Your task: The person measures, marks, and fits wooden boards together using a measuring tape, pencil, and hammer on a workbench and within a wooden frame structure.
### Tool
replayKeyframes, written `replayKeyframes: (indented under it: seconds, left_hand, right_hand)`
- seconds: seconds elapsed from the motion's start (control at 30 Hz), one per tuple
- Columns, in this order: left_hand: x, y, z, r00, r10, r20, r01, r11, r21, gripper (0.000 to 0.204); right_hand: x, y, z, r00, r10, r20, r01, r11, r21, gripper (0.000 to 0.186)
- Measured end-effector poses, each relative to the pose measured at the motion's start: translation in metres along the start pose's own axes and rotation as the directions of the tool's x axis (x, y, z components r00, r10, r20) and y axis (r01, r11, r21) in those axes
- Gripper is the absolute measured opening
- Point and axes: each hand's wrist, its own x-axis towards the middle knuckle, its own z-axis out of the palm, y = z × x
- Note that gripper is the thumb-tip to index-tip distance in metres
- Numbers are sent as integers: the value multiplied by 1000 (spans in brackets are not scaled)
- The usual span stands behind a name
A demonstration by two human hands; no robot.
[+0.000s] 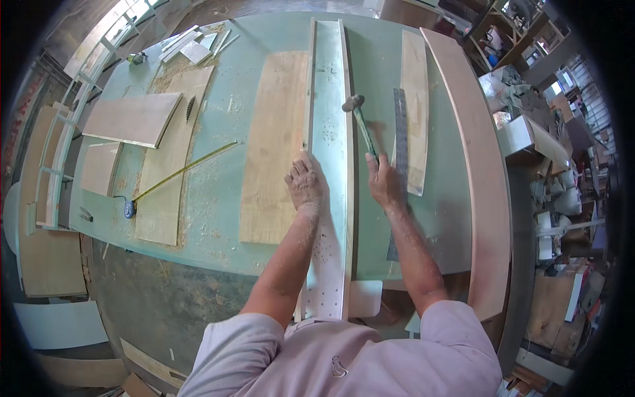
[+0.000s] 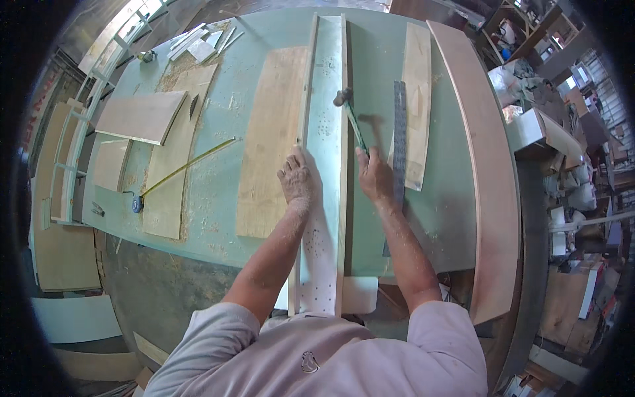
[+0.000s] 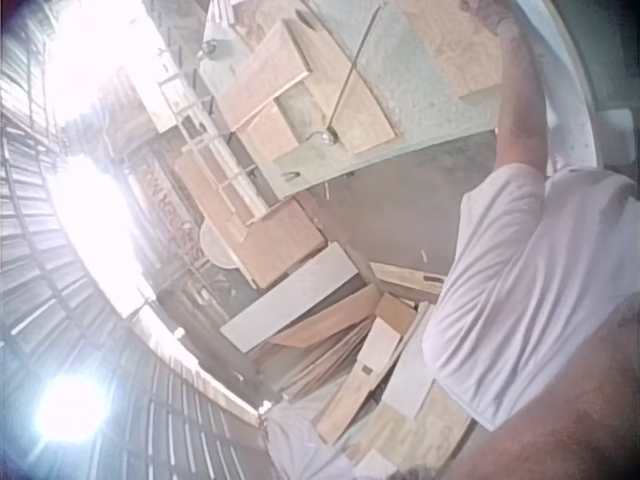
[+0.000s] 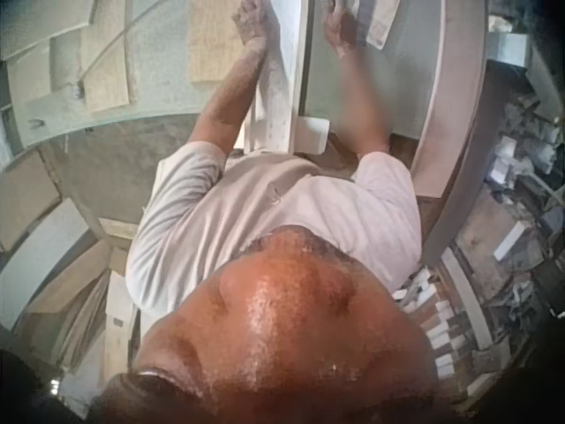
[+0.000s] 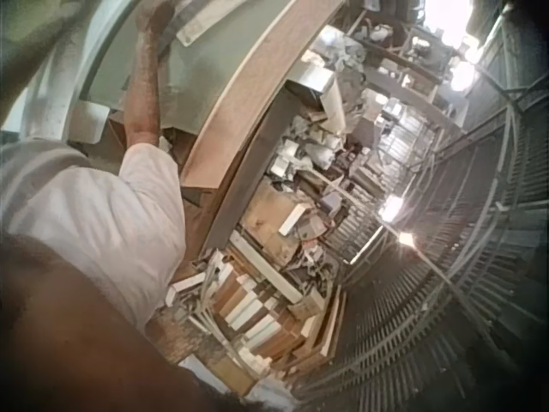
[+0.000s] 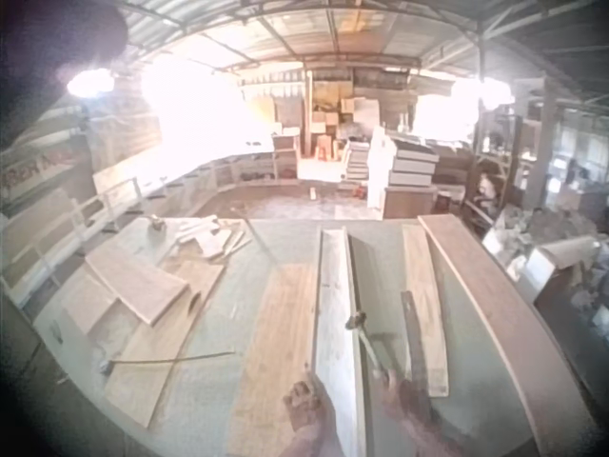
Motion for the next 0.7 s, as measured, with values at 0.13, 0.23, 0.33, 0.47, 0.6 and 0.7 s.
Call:
replayKeyframes:
  seconds: [0.13, 0.23, 0.33, 0.47, 0.6, 0.7]
  left_hand:
    - [8, 3, 4, 995, 85, 51, -87, 995, 40, 66]
    - [27, 11, 13, 990, 35, 138, -39, 999, 30, 61]
    - [43, 17, 21, 997, 36, -68, -28, 994, 109, 56]
    - [48, 26, 24, 1000, 15, -12, -14, 997, 77, 51]
    - [53, 33, 29, 999, 36, -19, -34, 995, 90, 50]
    - [52, 23, 27, 1000, -5, -11, 6, 994, 108, 50]
  right_hand:
    - [89, 4, 17, 995, -55, -85, 56, 998, 6, 39]
    - [143, -5, 23, 958, -158, -240, 184, 979, 91, 37]
    - [178, -14, 36, 934, -152, -324, 198, 973, 114, 34]
    - [216, 23, 81, 955, -177, -237, 177, 984, -20, 36]
    - [243, 58, 103, 973, -169, -158, 142, 975, -172, 41]
    - [232, 22, 76, 982, -134, -135, 124, 989, -77, 43]
